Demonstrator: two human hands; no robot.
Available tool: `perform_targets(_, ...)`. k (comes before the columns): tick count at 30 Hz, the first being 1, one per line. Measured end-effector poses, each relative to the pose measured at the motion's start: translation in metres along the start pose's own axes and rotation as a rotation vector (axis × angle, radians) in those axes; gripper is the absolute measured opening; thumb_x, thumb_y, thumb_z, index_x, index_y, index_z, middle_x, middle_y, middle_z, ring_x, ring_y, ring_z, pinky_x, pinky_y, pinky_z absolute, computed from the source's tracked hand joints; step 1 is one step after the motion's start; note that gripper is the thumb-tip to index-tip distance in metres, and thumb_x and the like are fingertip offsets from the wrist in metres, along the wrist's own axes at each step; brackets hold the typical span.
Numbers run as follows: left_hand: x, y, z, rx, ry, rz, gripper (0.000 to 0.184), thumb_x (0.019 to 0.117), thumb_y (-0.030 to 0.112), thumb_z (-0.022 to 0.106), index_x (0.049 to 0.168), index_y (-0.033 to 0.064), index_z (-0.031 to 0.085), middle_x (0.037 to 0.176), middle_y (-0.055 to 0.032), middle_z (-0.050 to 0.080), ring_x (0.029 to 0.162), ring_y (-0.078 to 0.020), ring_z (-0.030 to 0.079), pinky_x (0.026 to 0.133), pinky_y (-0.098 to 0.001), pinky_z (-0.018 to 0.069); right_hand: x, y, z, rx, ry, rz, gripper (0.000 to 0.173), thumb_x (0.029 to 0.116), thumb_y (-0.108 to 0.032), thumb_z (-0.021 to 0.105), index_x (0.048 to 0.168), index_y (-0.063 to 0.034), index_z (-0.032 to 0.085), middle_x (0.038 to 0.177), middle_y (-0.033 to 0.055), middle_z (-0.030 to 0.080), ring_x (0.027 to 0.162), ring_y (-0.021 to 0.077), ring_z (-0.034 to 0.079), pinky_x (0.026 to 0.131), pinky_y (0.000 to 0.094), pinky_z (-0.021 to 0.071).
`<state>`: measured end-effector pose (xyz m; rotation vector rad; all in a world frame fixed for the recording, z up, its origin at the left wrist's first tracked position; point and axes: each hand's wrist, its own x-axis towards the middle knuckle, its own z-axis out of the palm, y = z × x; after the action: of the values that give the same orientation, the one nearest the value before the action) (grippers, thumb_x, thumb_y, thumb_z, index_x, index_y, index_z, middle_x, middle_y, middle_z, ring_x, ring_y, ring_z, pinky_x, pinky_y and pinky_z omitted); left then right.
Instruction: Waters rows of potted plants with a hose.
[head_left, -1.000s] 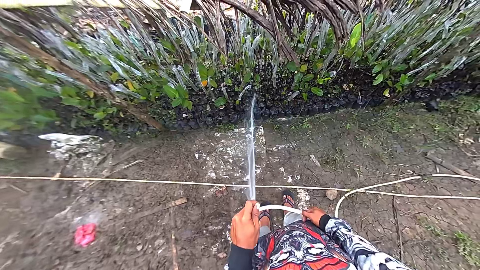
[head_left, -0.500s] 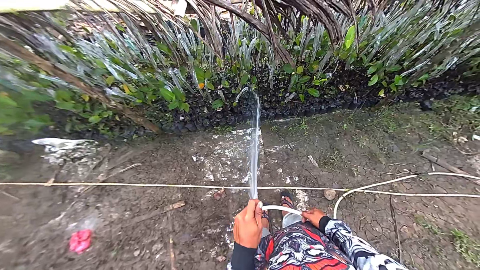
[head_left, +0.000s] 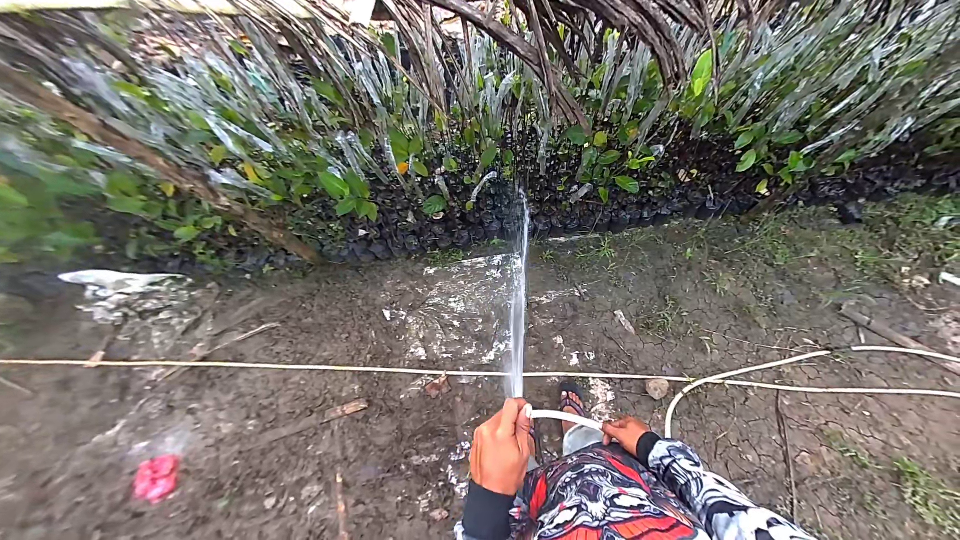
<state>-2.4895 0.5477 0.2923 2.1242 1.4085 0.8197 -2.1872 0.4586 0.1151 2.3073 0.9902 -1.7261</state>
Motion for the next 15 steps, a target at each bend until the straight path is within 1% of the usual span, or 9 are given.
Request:
perform_targets(2,0.0004,-0.0006,-0.0015,-0.006,-0.015,0.007,0.038,0.1045,0.035,0.046,0.098,0.0105,0.074,0.065,-0.0036,0.067,0.055,-0.0182,0.067,0.051,-0.0383,0.0557,-0.0019,-0.0011,0.0013,0.030,0.012,0.000,0.051,0.1068,-0.051,0.051,0.108,-0.0077,0.078,0.113,0.0184,0.073,0.110,0.0331,0.066,0.103,0.0553,0.0455)
perform_targets(4,0.0007,-0.0012,-0.0023,-0.012,-0.031,0.007,0.037,0.1045,0.035,0.046,0.099,0.0102,0.074,0.067,-0.0042,0.068,0.057,-0.0192,0.068,0.052,-0.0396,0.0568,-0.0010,0.0002,0.0019,0.038,0.020,-0.007,0.050,0.1063,-0.050,0.052,0.107,-0.0080,0.079,0.112,0.0180,0.073,0.110,0.0333,0.066,0.103,0.0561,0.0460)
perform_targets(6,0.0015,-0.0012,-0.0023,-0.017,-0.023,0.000,0.038,0.1047,0.035,0.046,0.099,0.0103,0.074,0.067,-0.0037,0.068,0.057,-0.0182,0.067,0.052,-0.0383,0.0564,0.0008,0.0016,0.0026,0.045,0.028,-0.004,0.050,0.1059,-0.050,0.053,0.105,-0.0088,0.079,0.110,0.0171,0.074,0.108,0.0326,0.067,0.101,0.0554,0.0468)
perform_targets(10,0.0024,-0.0010,-0.0006,-0.012,-0.038,0.015,0.038,0.1047,0.036,0.046,0.099,0.0105,0.074,0.067,-0.0038,0.068,0.057,-0.0189,0.068,0.052,-0.0390,0.0567,0.0030,0.0019,0.0037,0.048,0.028,0.011,0.049,0.1060,-0.051,0.052,0.105,-0.0097,0.080,0.109,0.0165,0.074,0.107,0.0314,0.066,0.101,0.0540,0.0468)
perform_targets(12,0.0020,-0.0017,-0.0005,-0.017,-0.050,0.025,0.038,0.1051,0.036,0.046,0.099,0.0105,0.074,0.068,-0.0044,0.068,0.058,-0.0193,0.068,0.052,-0.0396,0.0571,0.0003,-0.0010,0.0035,0.043,0.027,0.019,0.049,0.1063,-0.051,0.052,0.105,-0.0096,0.079,0.111,0.0167,0.074,0.108,0.0313,0.066,0.101,0.0538,0.0463)
perform_targets(15,0.0041,-0.0022,-0.0006,-0.018,-0.019,0.021,0.037,0.1044,0.035,0.046,0.098,0.0108,0.074,0.066,-0.0035,0.068,0.056,-0.0177,0.067,0.051,-0.0375,0.0561,0.0003,-0.0004,0.0025,0.028,0.016,0.022,0.050,0.1064,-0.052,0.050,0.107,-0.0110,0.079,0.114,0.0165,0.073,0.113,0.0314,0.066,0.104,0.0543,0.0456)
